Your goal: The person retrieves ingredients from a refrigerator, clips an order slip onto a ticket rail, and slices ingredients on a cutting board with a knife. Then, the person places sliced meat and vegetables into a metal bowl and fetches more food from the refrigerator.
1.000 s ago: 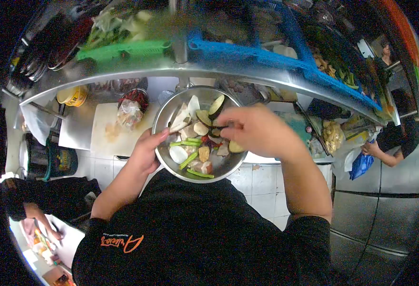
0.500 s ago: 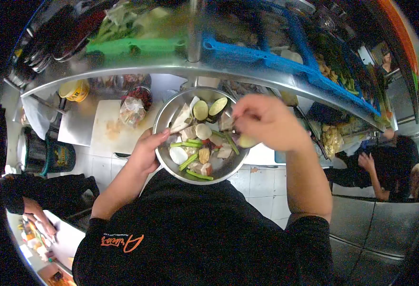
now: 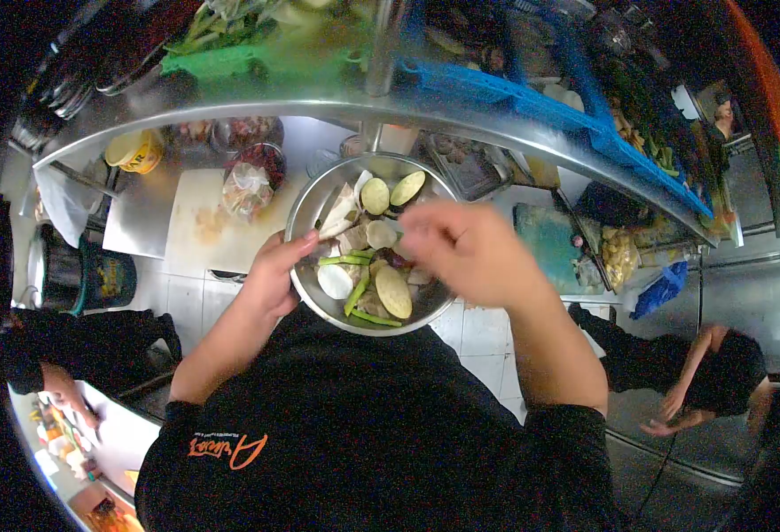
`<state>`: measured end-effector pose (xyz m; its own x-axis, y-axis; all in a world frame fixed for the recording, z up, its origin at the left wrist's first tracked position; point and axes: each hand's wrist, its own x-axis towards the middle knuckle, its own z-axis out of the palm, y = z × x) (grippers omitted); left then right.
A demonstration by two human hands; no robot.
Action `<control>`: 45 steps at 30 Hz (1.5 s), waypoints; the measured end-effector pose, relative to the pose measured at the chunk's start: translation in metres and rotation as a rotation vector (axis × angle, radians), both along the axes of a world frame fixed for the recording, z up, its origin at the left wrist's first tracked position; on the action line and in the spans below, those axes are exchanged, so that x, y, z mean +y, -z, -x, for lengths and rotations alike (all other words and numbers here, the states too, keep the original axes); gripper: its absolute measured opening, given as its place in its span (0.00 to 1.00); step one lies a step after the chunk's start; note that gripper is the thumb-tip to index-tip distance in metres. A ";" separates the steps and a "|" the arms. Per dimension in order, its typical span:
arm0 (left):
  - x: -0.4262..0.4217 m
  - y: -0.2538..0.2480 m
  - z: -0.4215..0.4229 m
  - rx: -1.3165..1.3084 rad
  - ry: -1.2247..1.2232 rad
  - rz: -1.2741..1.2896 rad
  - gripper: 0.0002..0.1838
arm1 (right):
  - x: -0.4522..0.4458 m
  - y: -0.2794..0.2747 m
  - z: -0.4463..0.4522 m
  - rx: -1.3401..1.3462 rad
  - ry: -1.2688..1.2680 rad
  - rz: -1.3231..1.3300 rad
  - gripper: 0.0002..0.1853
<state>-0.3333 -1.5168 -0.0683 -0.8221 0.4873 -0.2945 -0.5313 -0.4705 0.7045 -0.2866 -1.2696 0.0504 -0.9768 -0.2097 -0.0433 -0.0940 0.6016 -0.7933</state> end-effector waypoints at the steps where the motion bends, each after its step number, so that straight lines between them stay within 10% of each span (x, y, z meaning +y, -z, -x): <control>1: 0.000 0.002 -0.001 0.001 -0.007 0.014 0.25 | -0.002 -0.008 -0.006 -0.068 -0.130 -0.221 0.16; 6: 0.000 -0.003 0.002 0.115 0.054 0.058 0.24 | -0.027 0.038 -0.002 0.193 -0.162 -0.402 0.15; 13: -0.003 0.007 0.003 0.077 0.049 0.067 0.25 | 0.011 0.040 0.017 -0.226 0.175 0.856 0.02; 16: -0.002 0.005 0.002 0.064 0.037 0.071 0.25 | 0.014 0.028 0.024 -0.222 0.162 0.629 0.03; 20: -0.003 0.003 0.002 0.093 0.024 0.070 0.26 | -0.005 0.024 0.032 0.155 -0.192 -0.622 0.09; 23: -0.004 -0.005 0.002 0.116 0.031 0.088 0.26 | -0.016 0.024 0.037 0.238 -0.092 -0.868 0.08; 45: 0.000 0.004 0.006 0.115 0.101 0.174 0.24 | -0.015 0.037 0.056 0.115 -0.222 -0.944 0.11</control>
<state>-0.3390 -1.5172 -0.0722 -0.8046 0.5191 -0.2885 -0.4812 -0.2852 0.8289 -0.3429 -1.2849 0.0139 -0.9281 -0.3174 -0.1946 -0.3285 0.9441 0.0267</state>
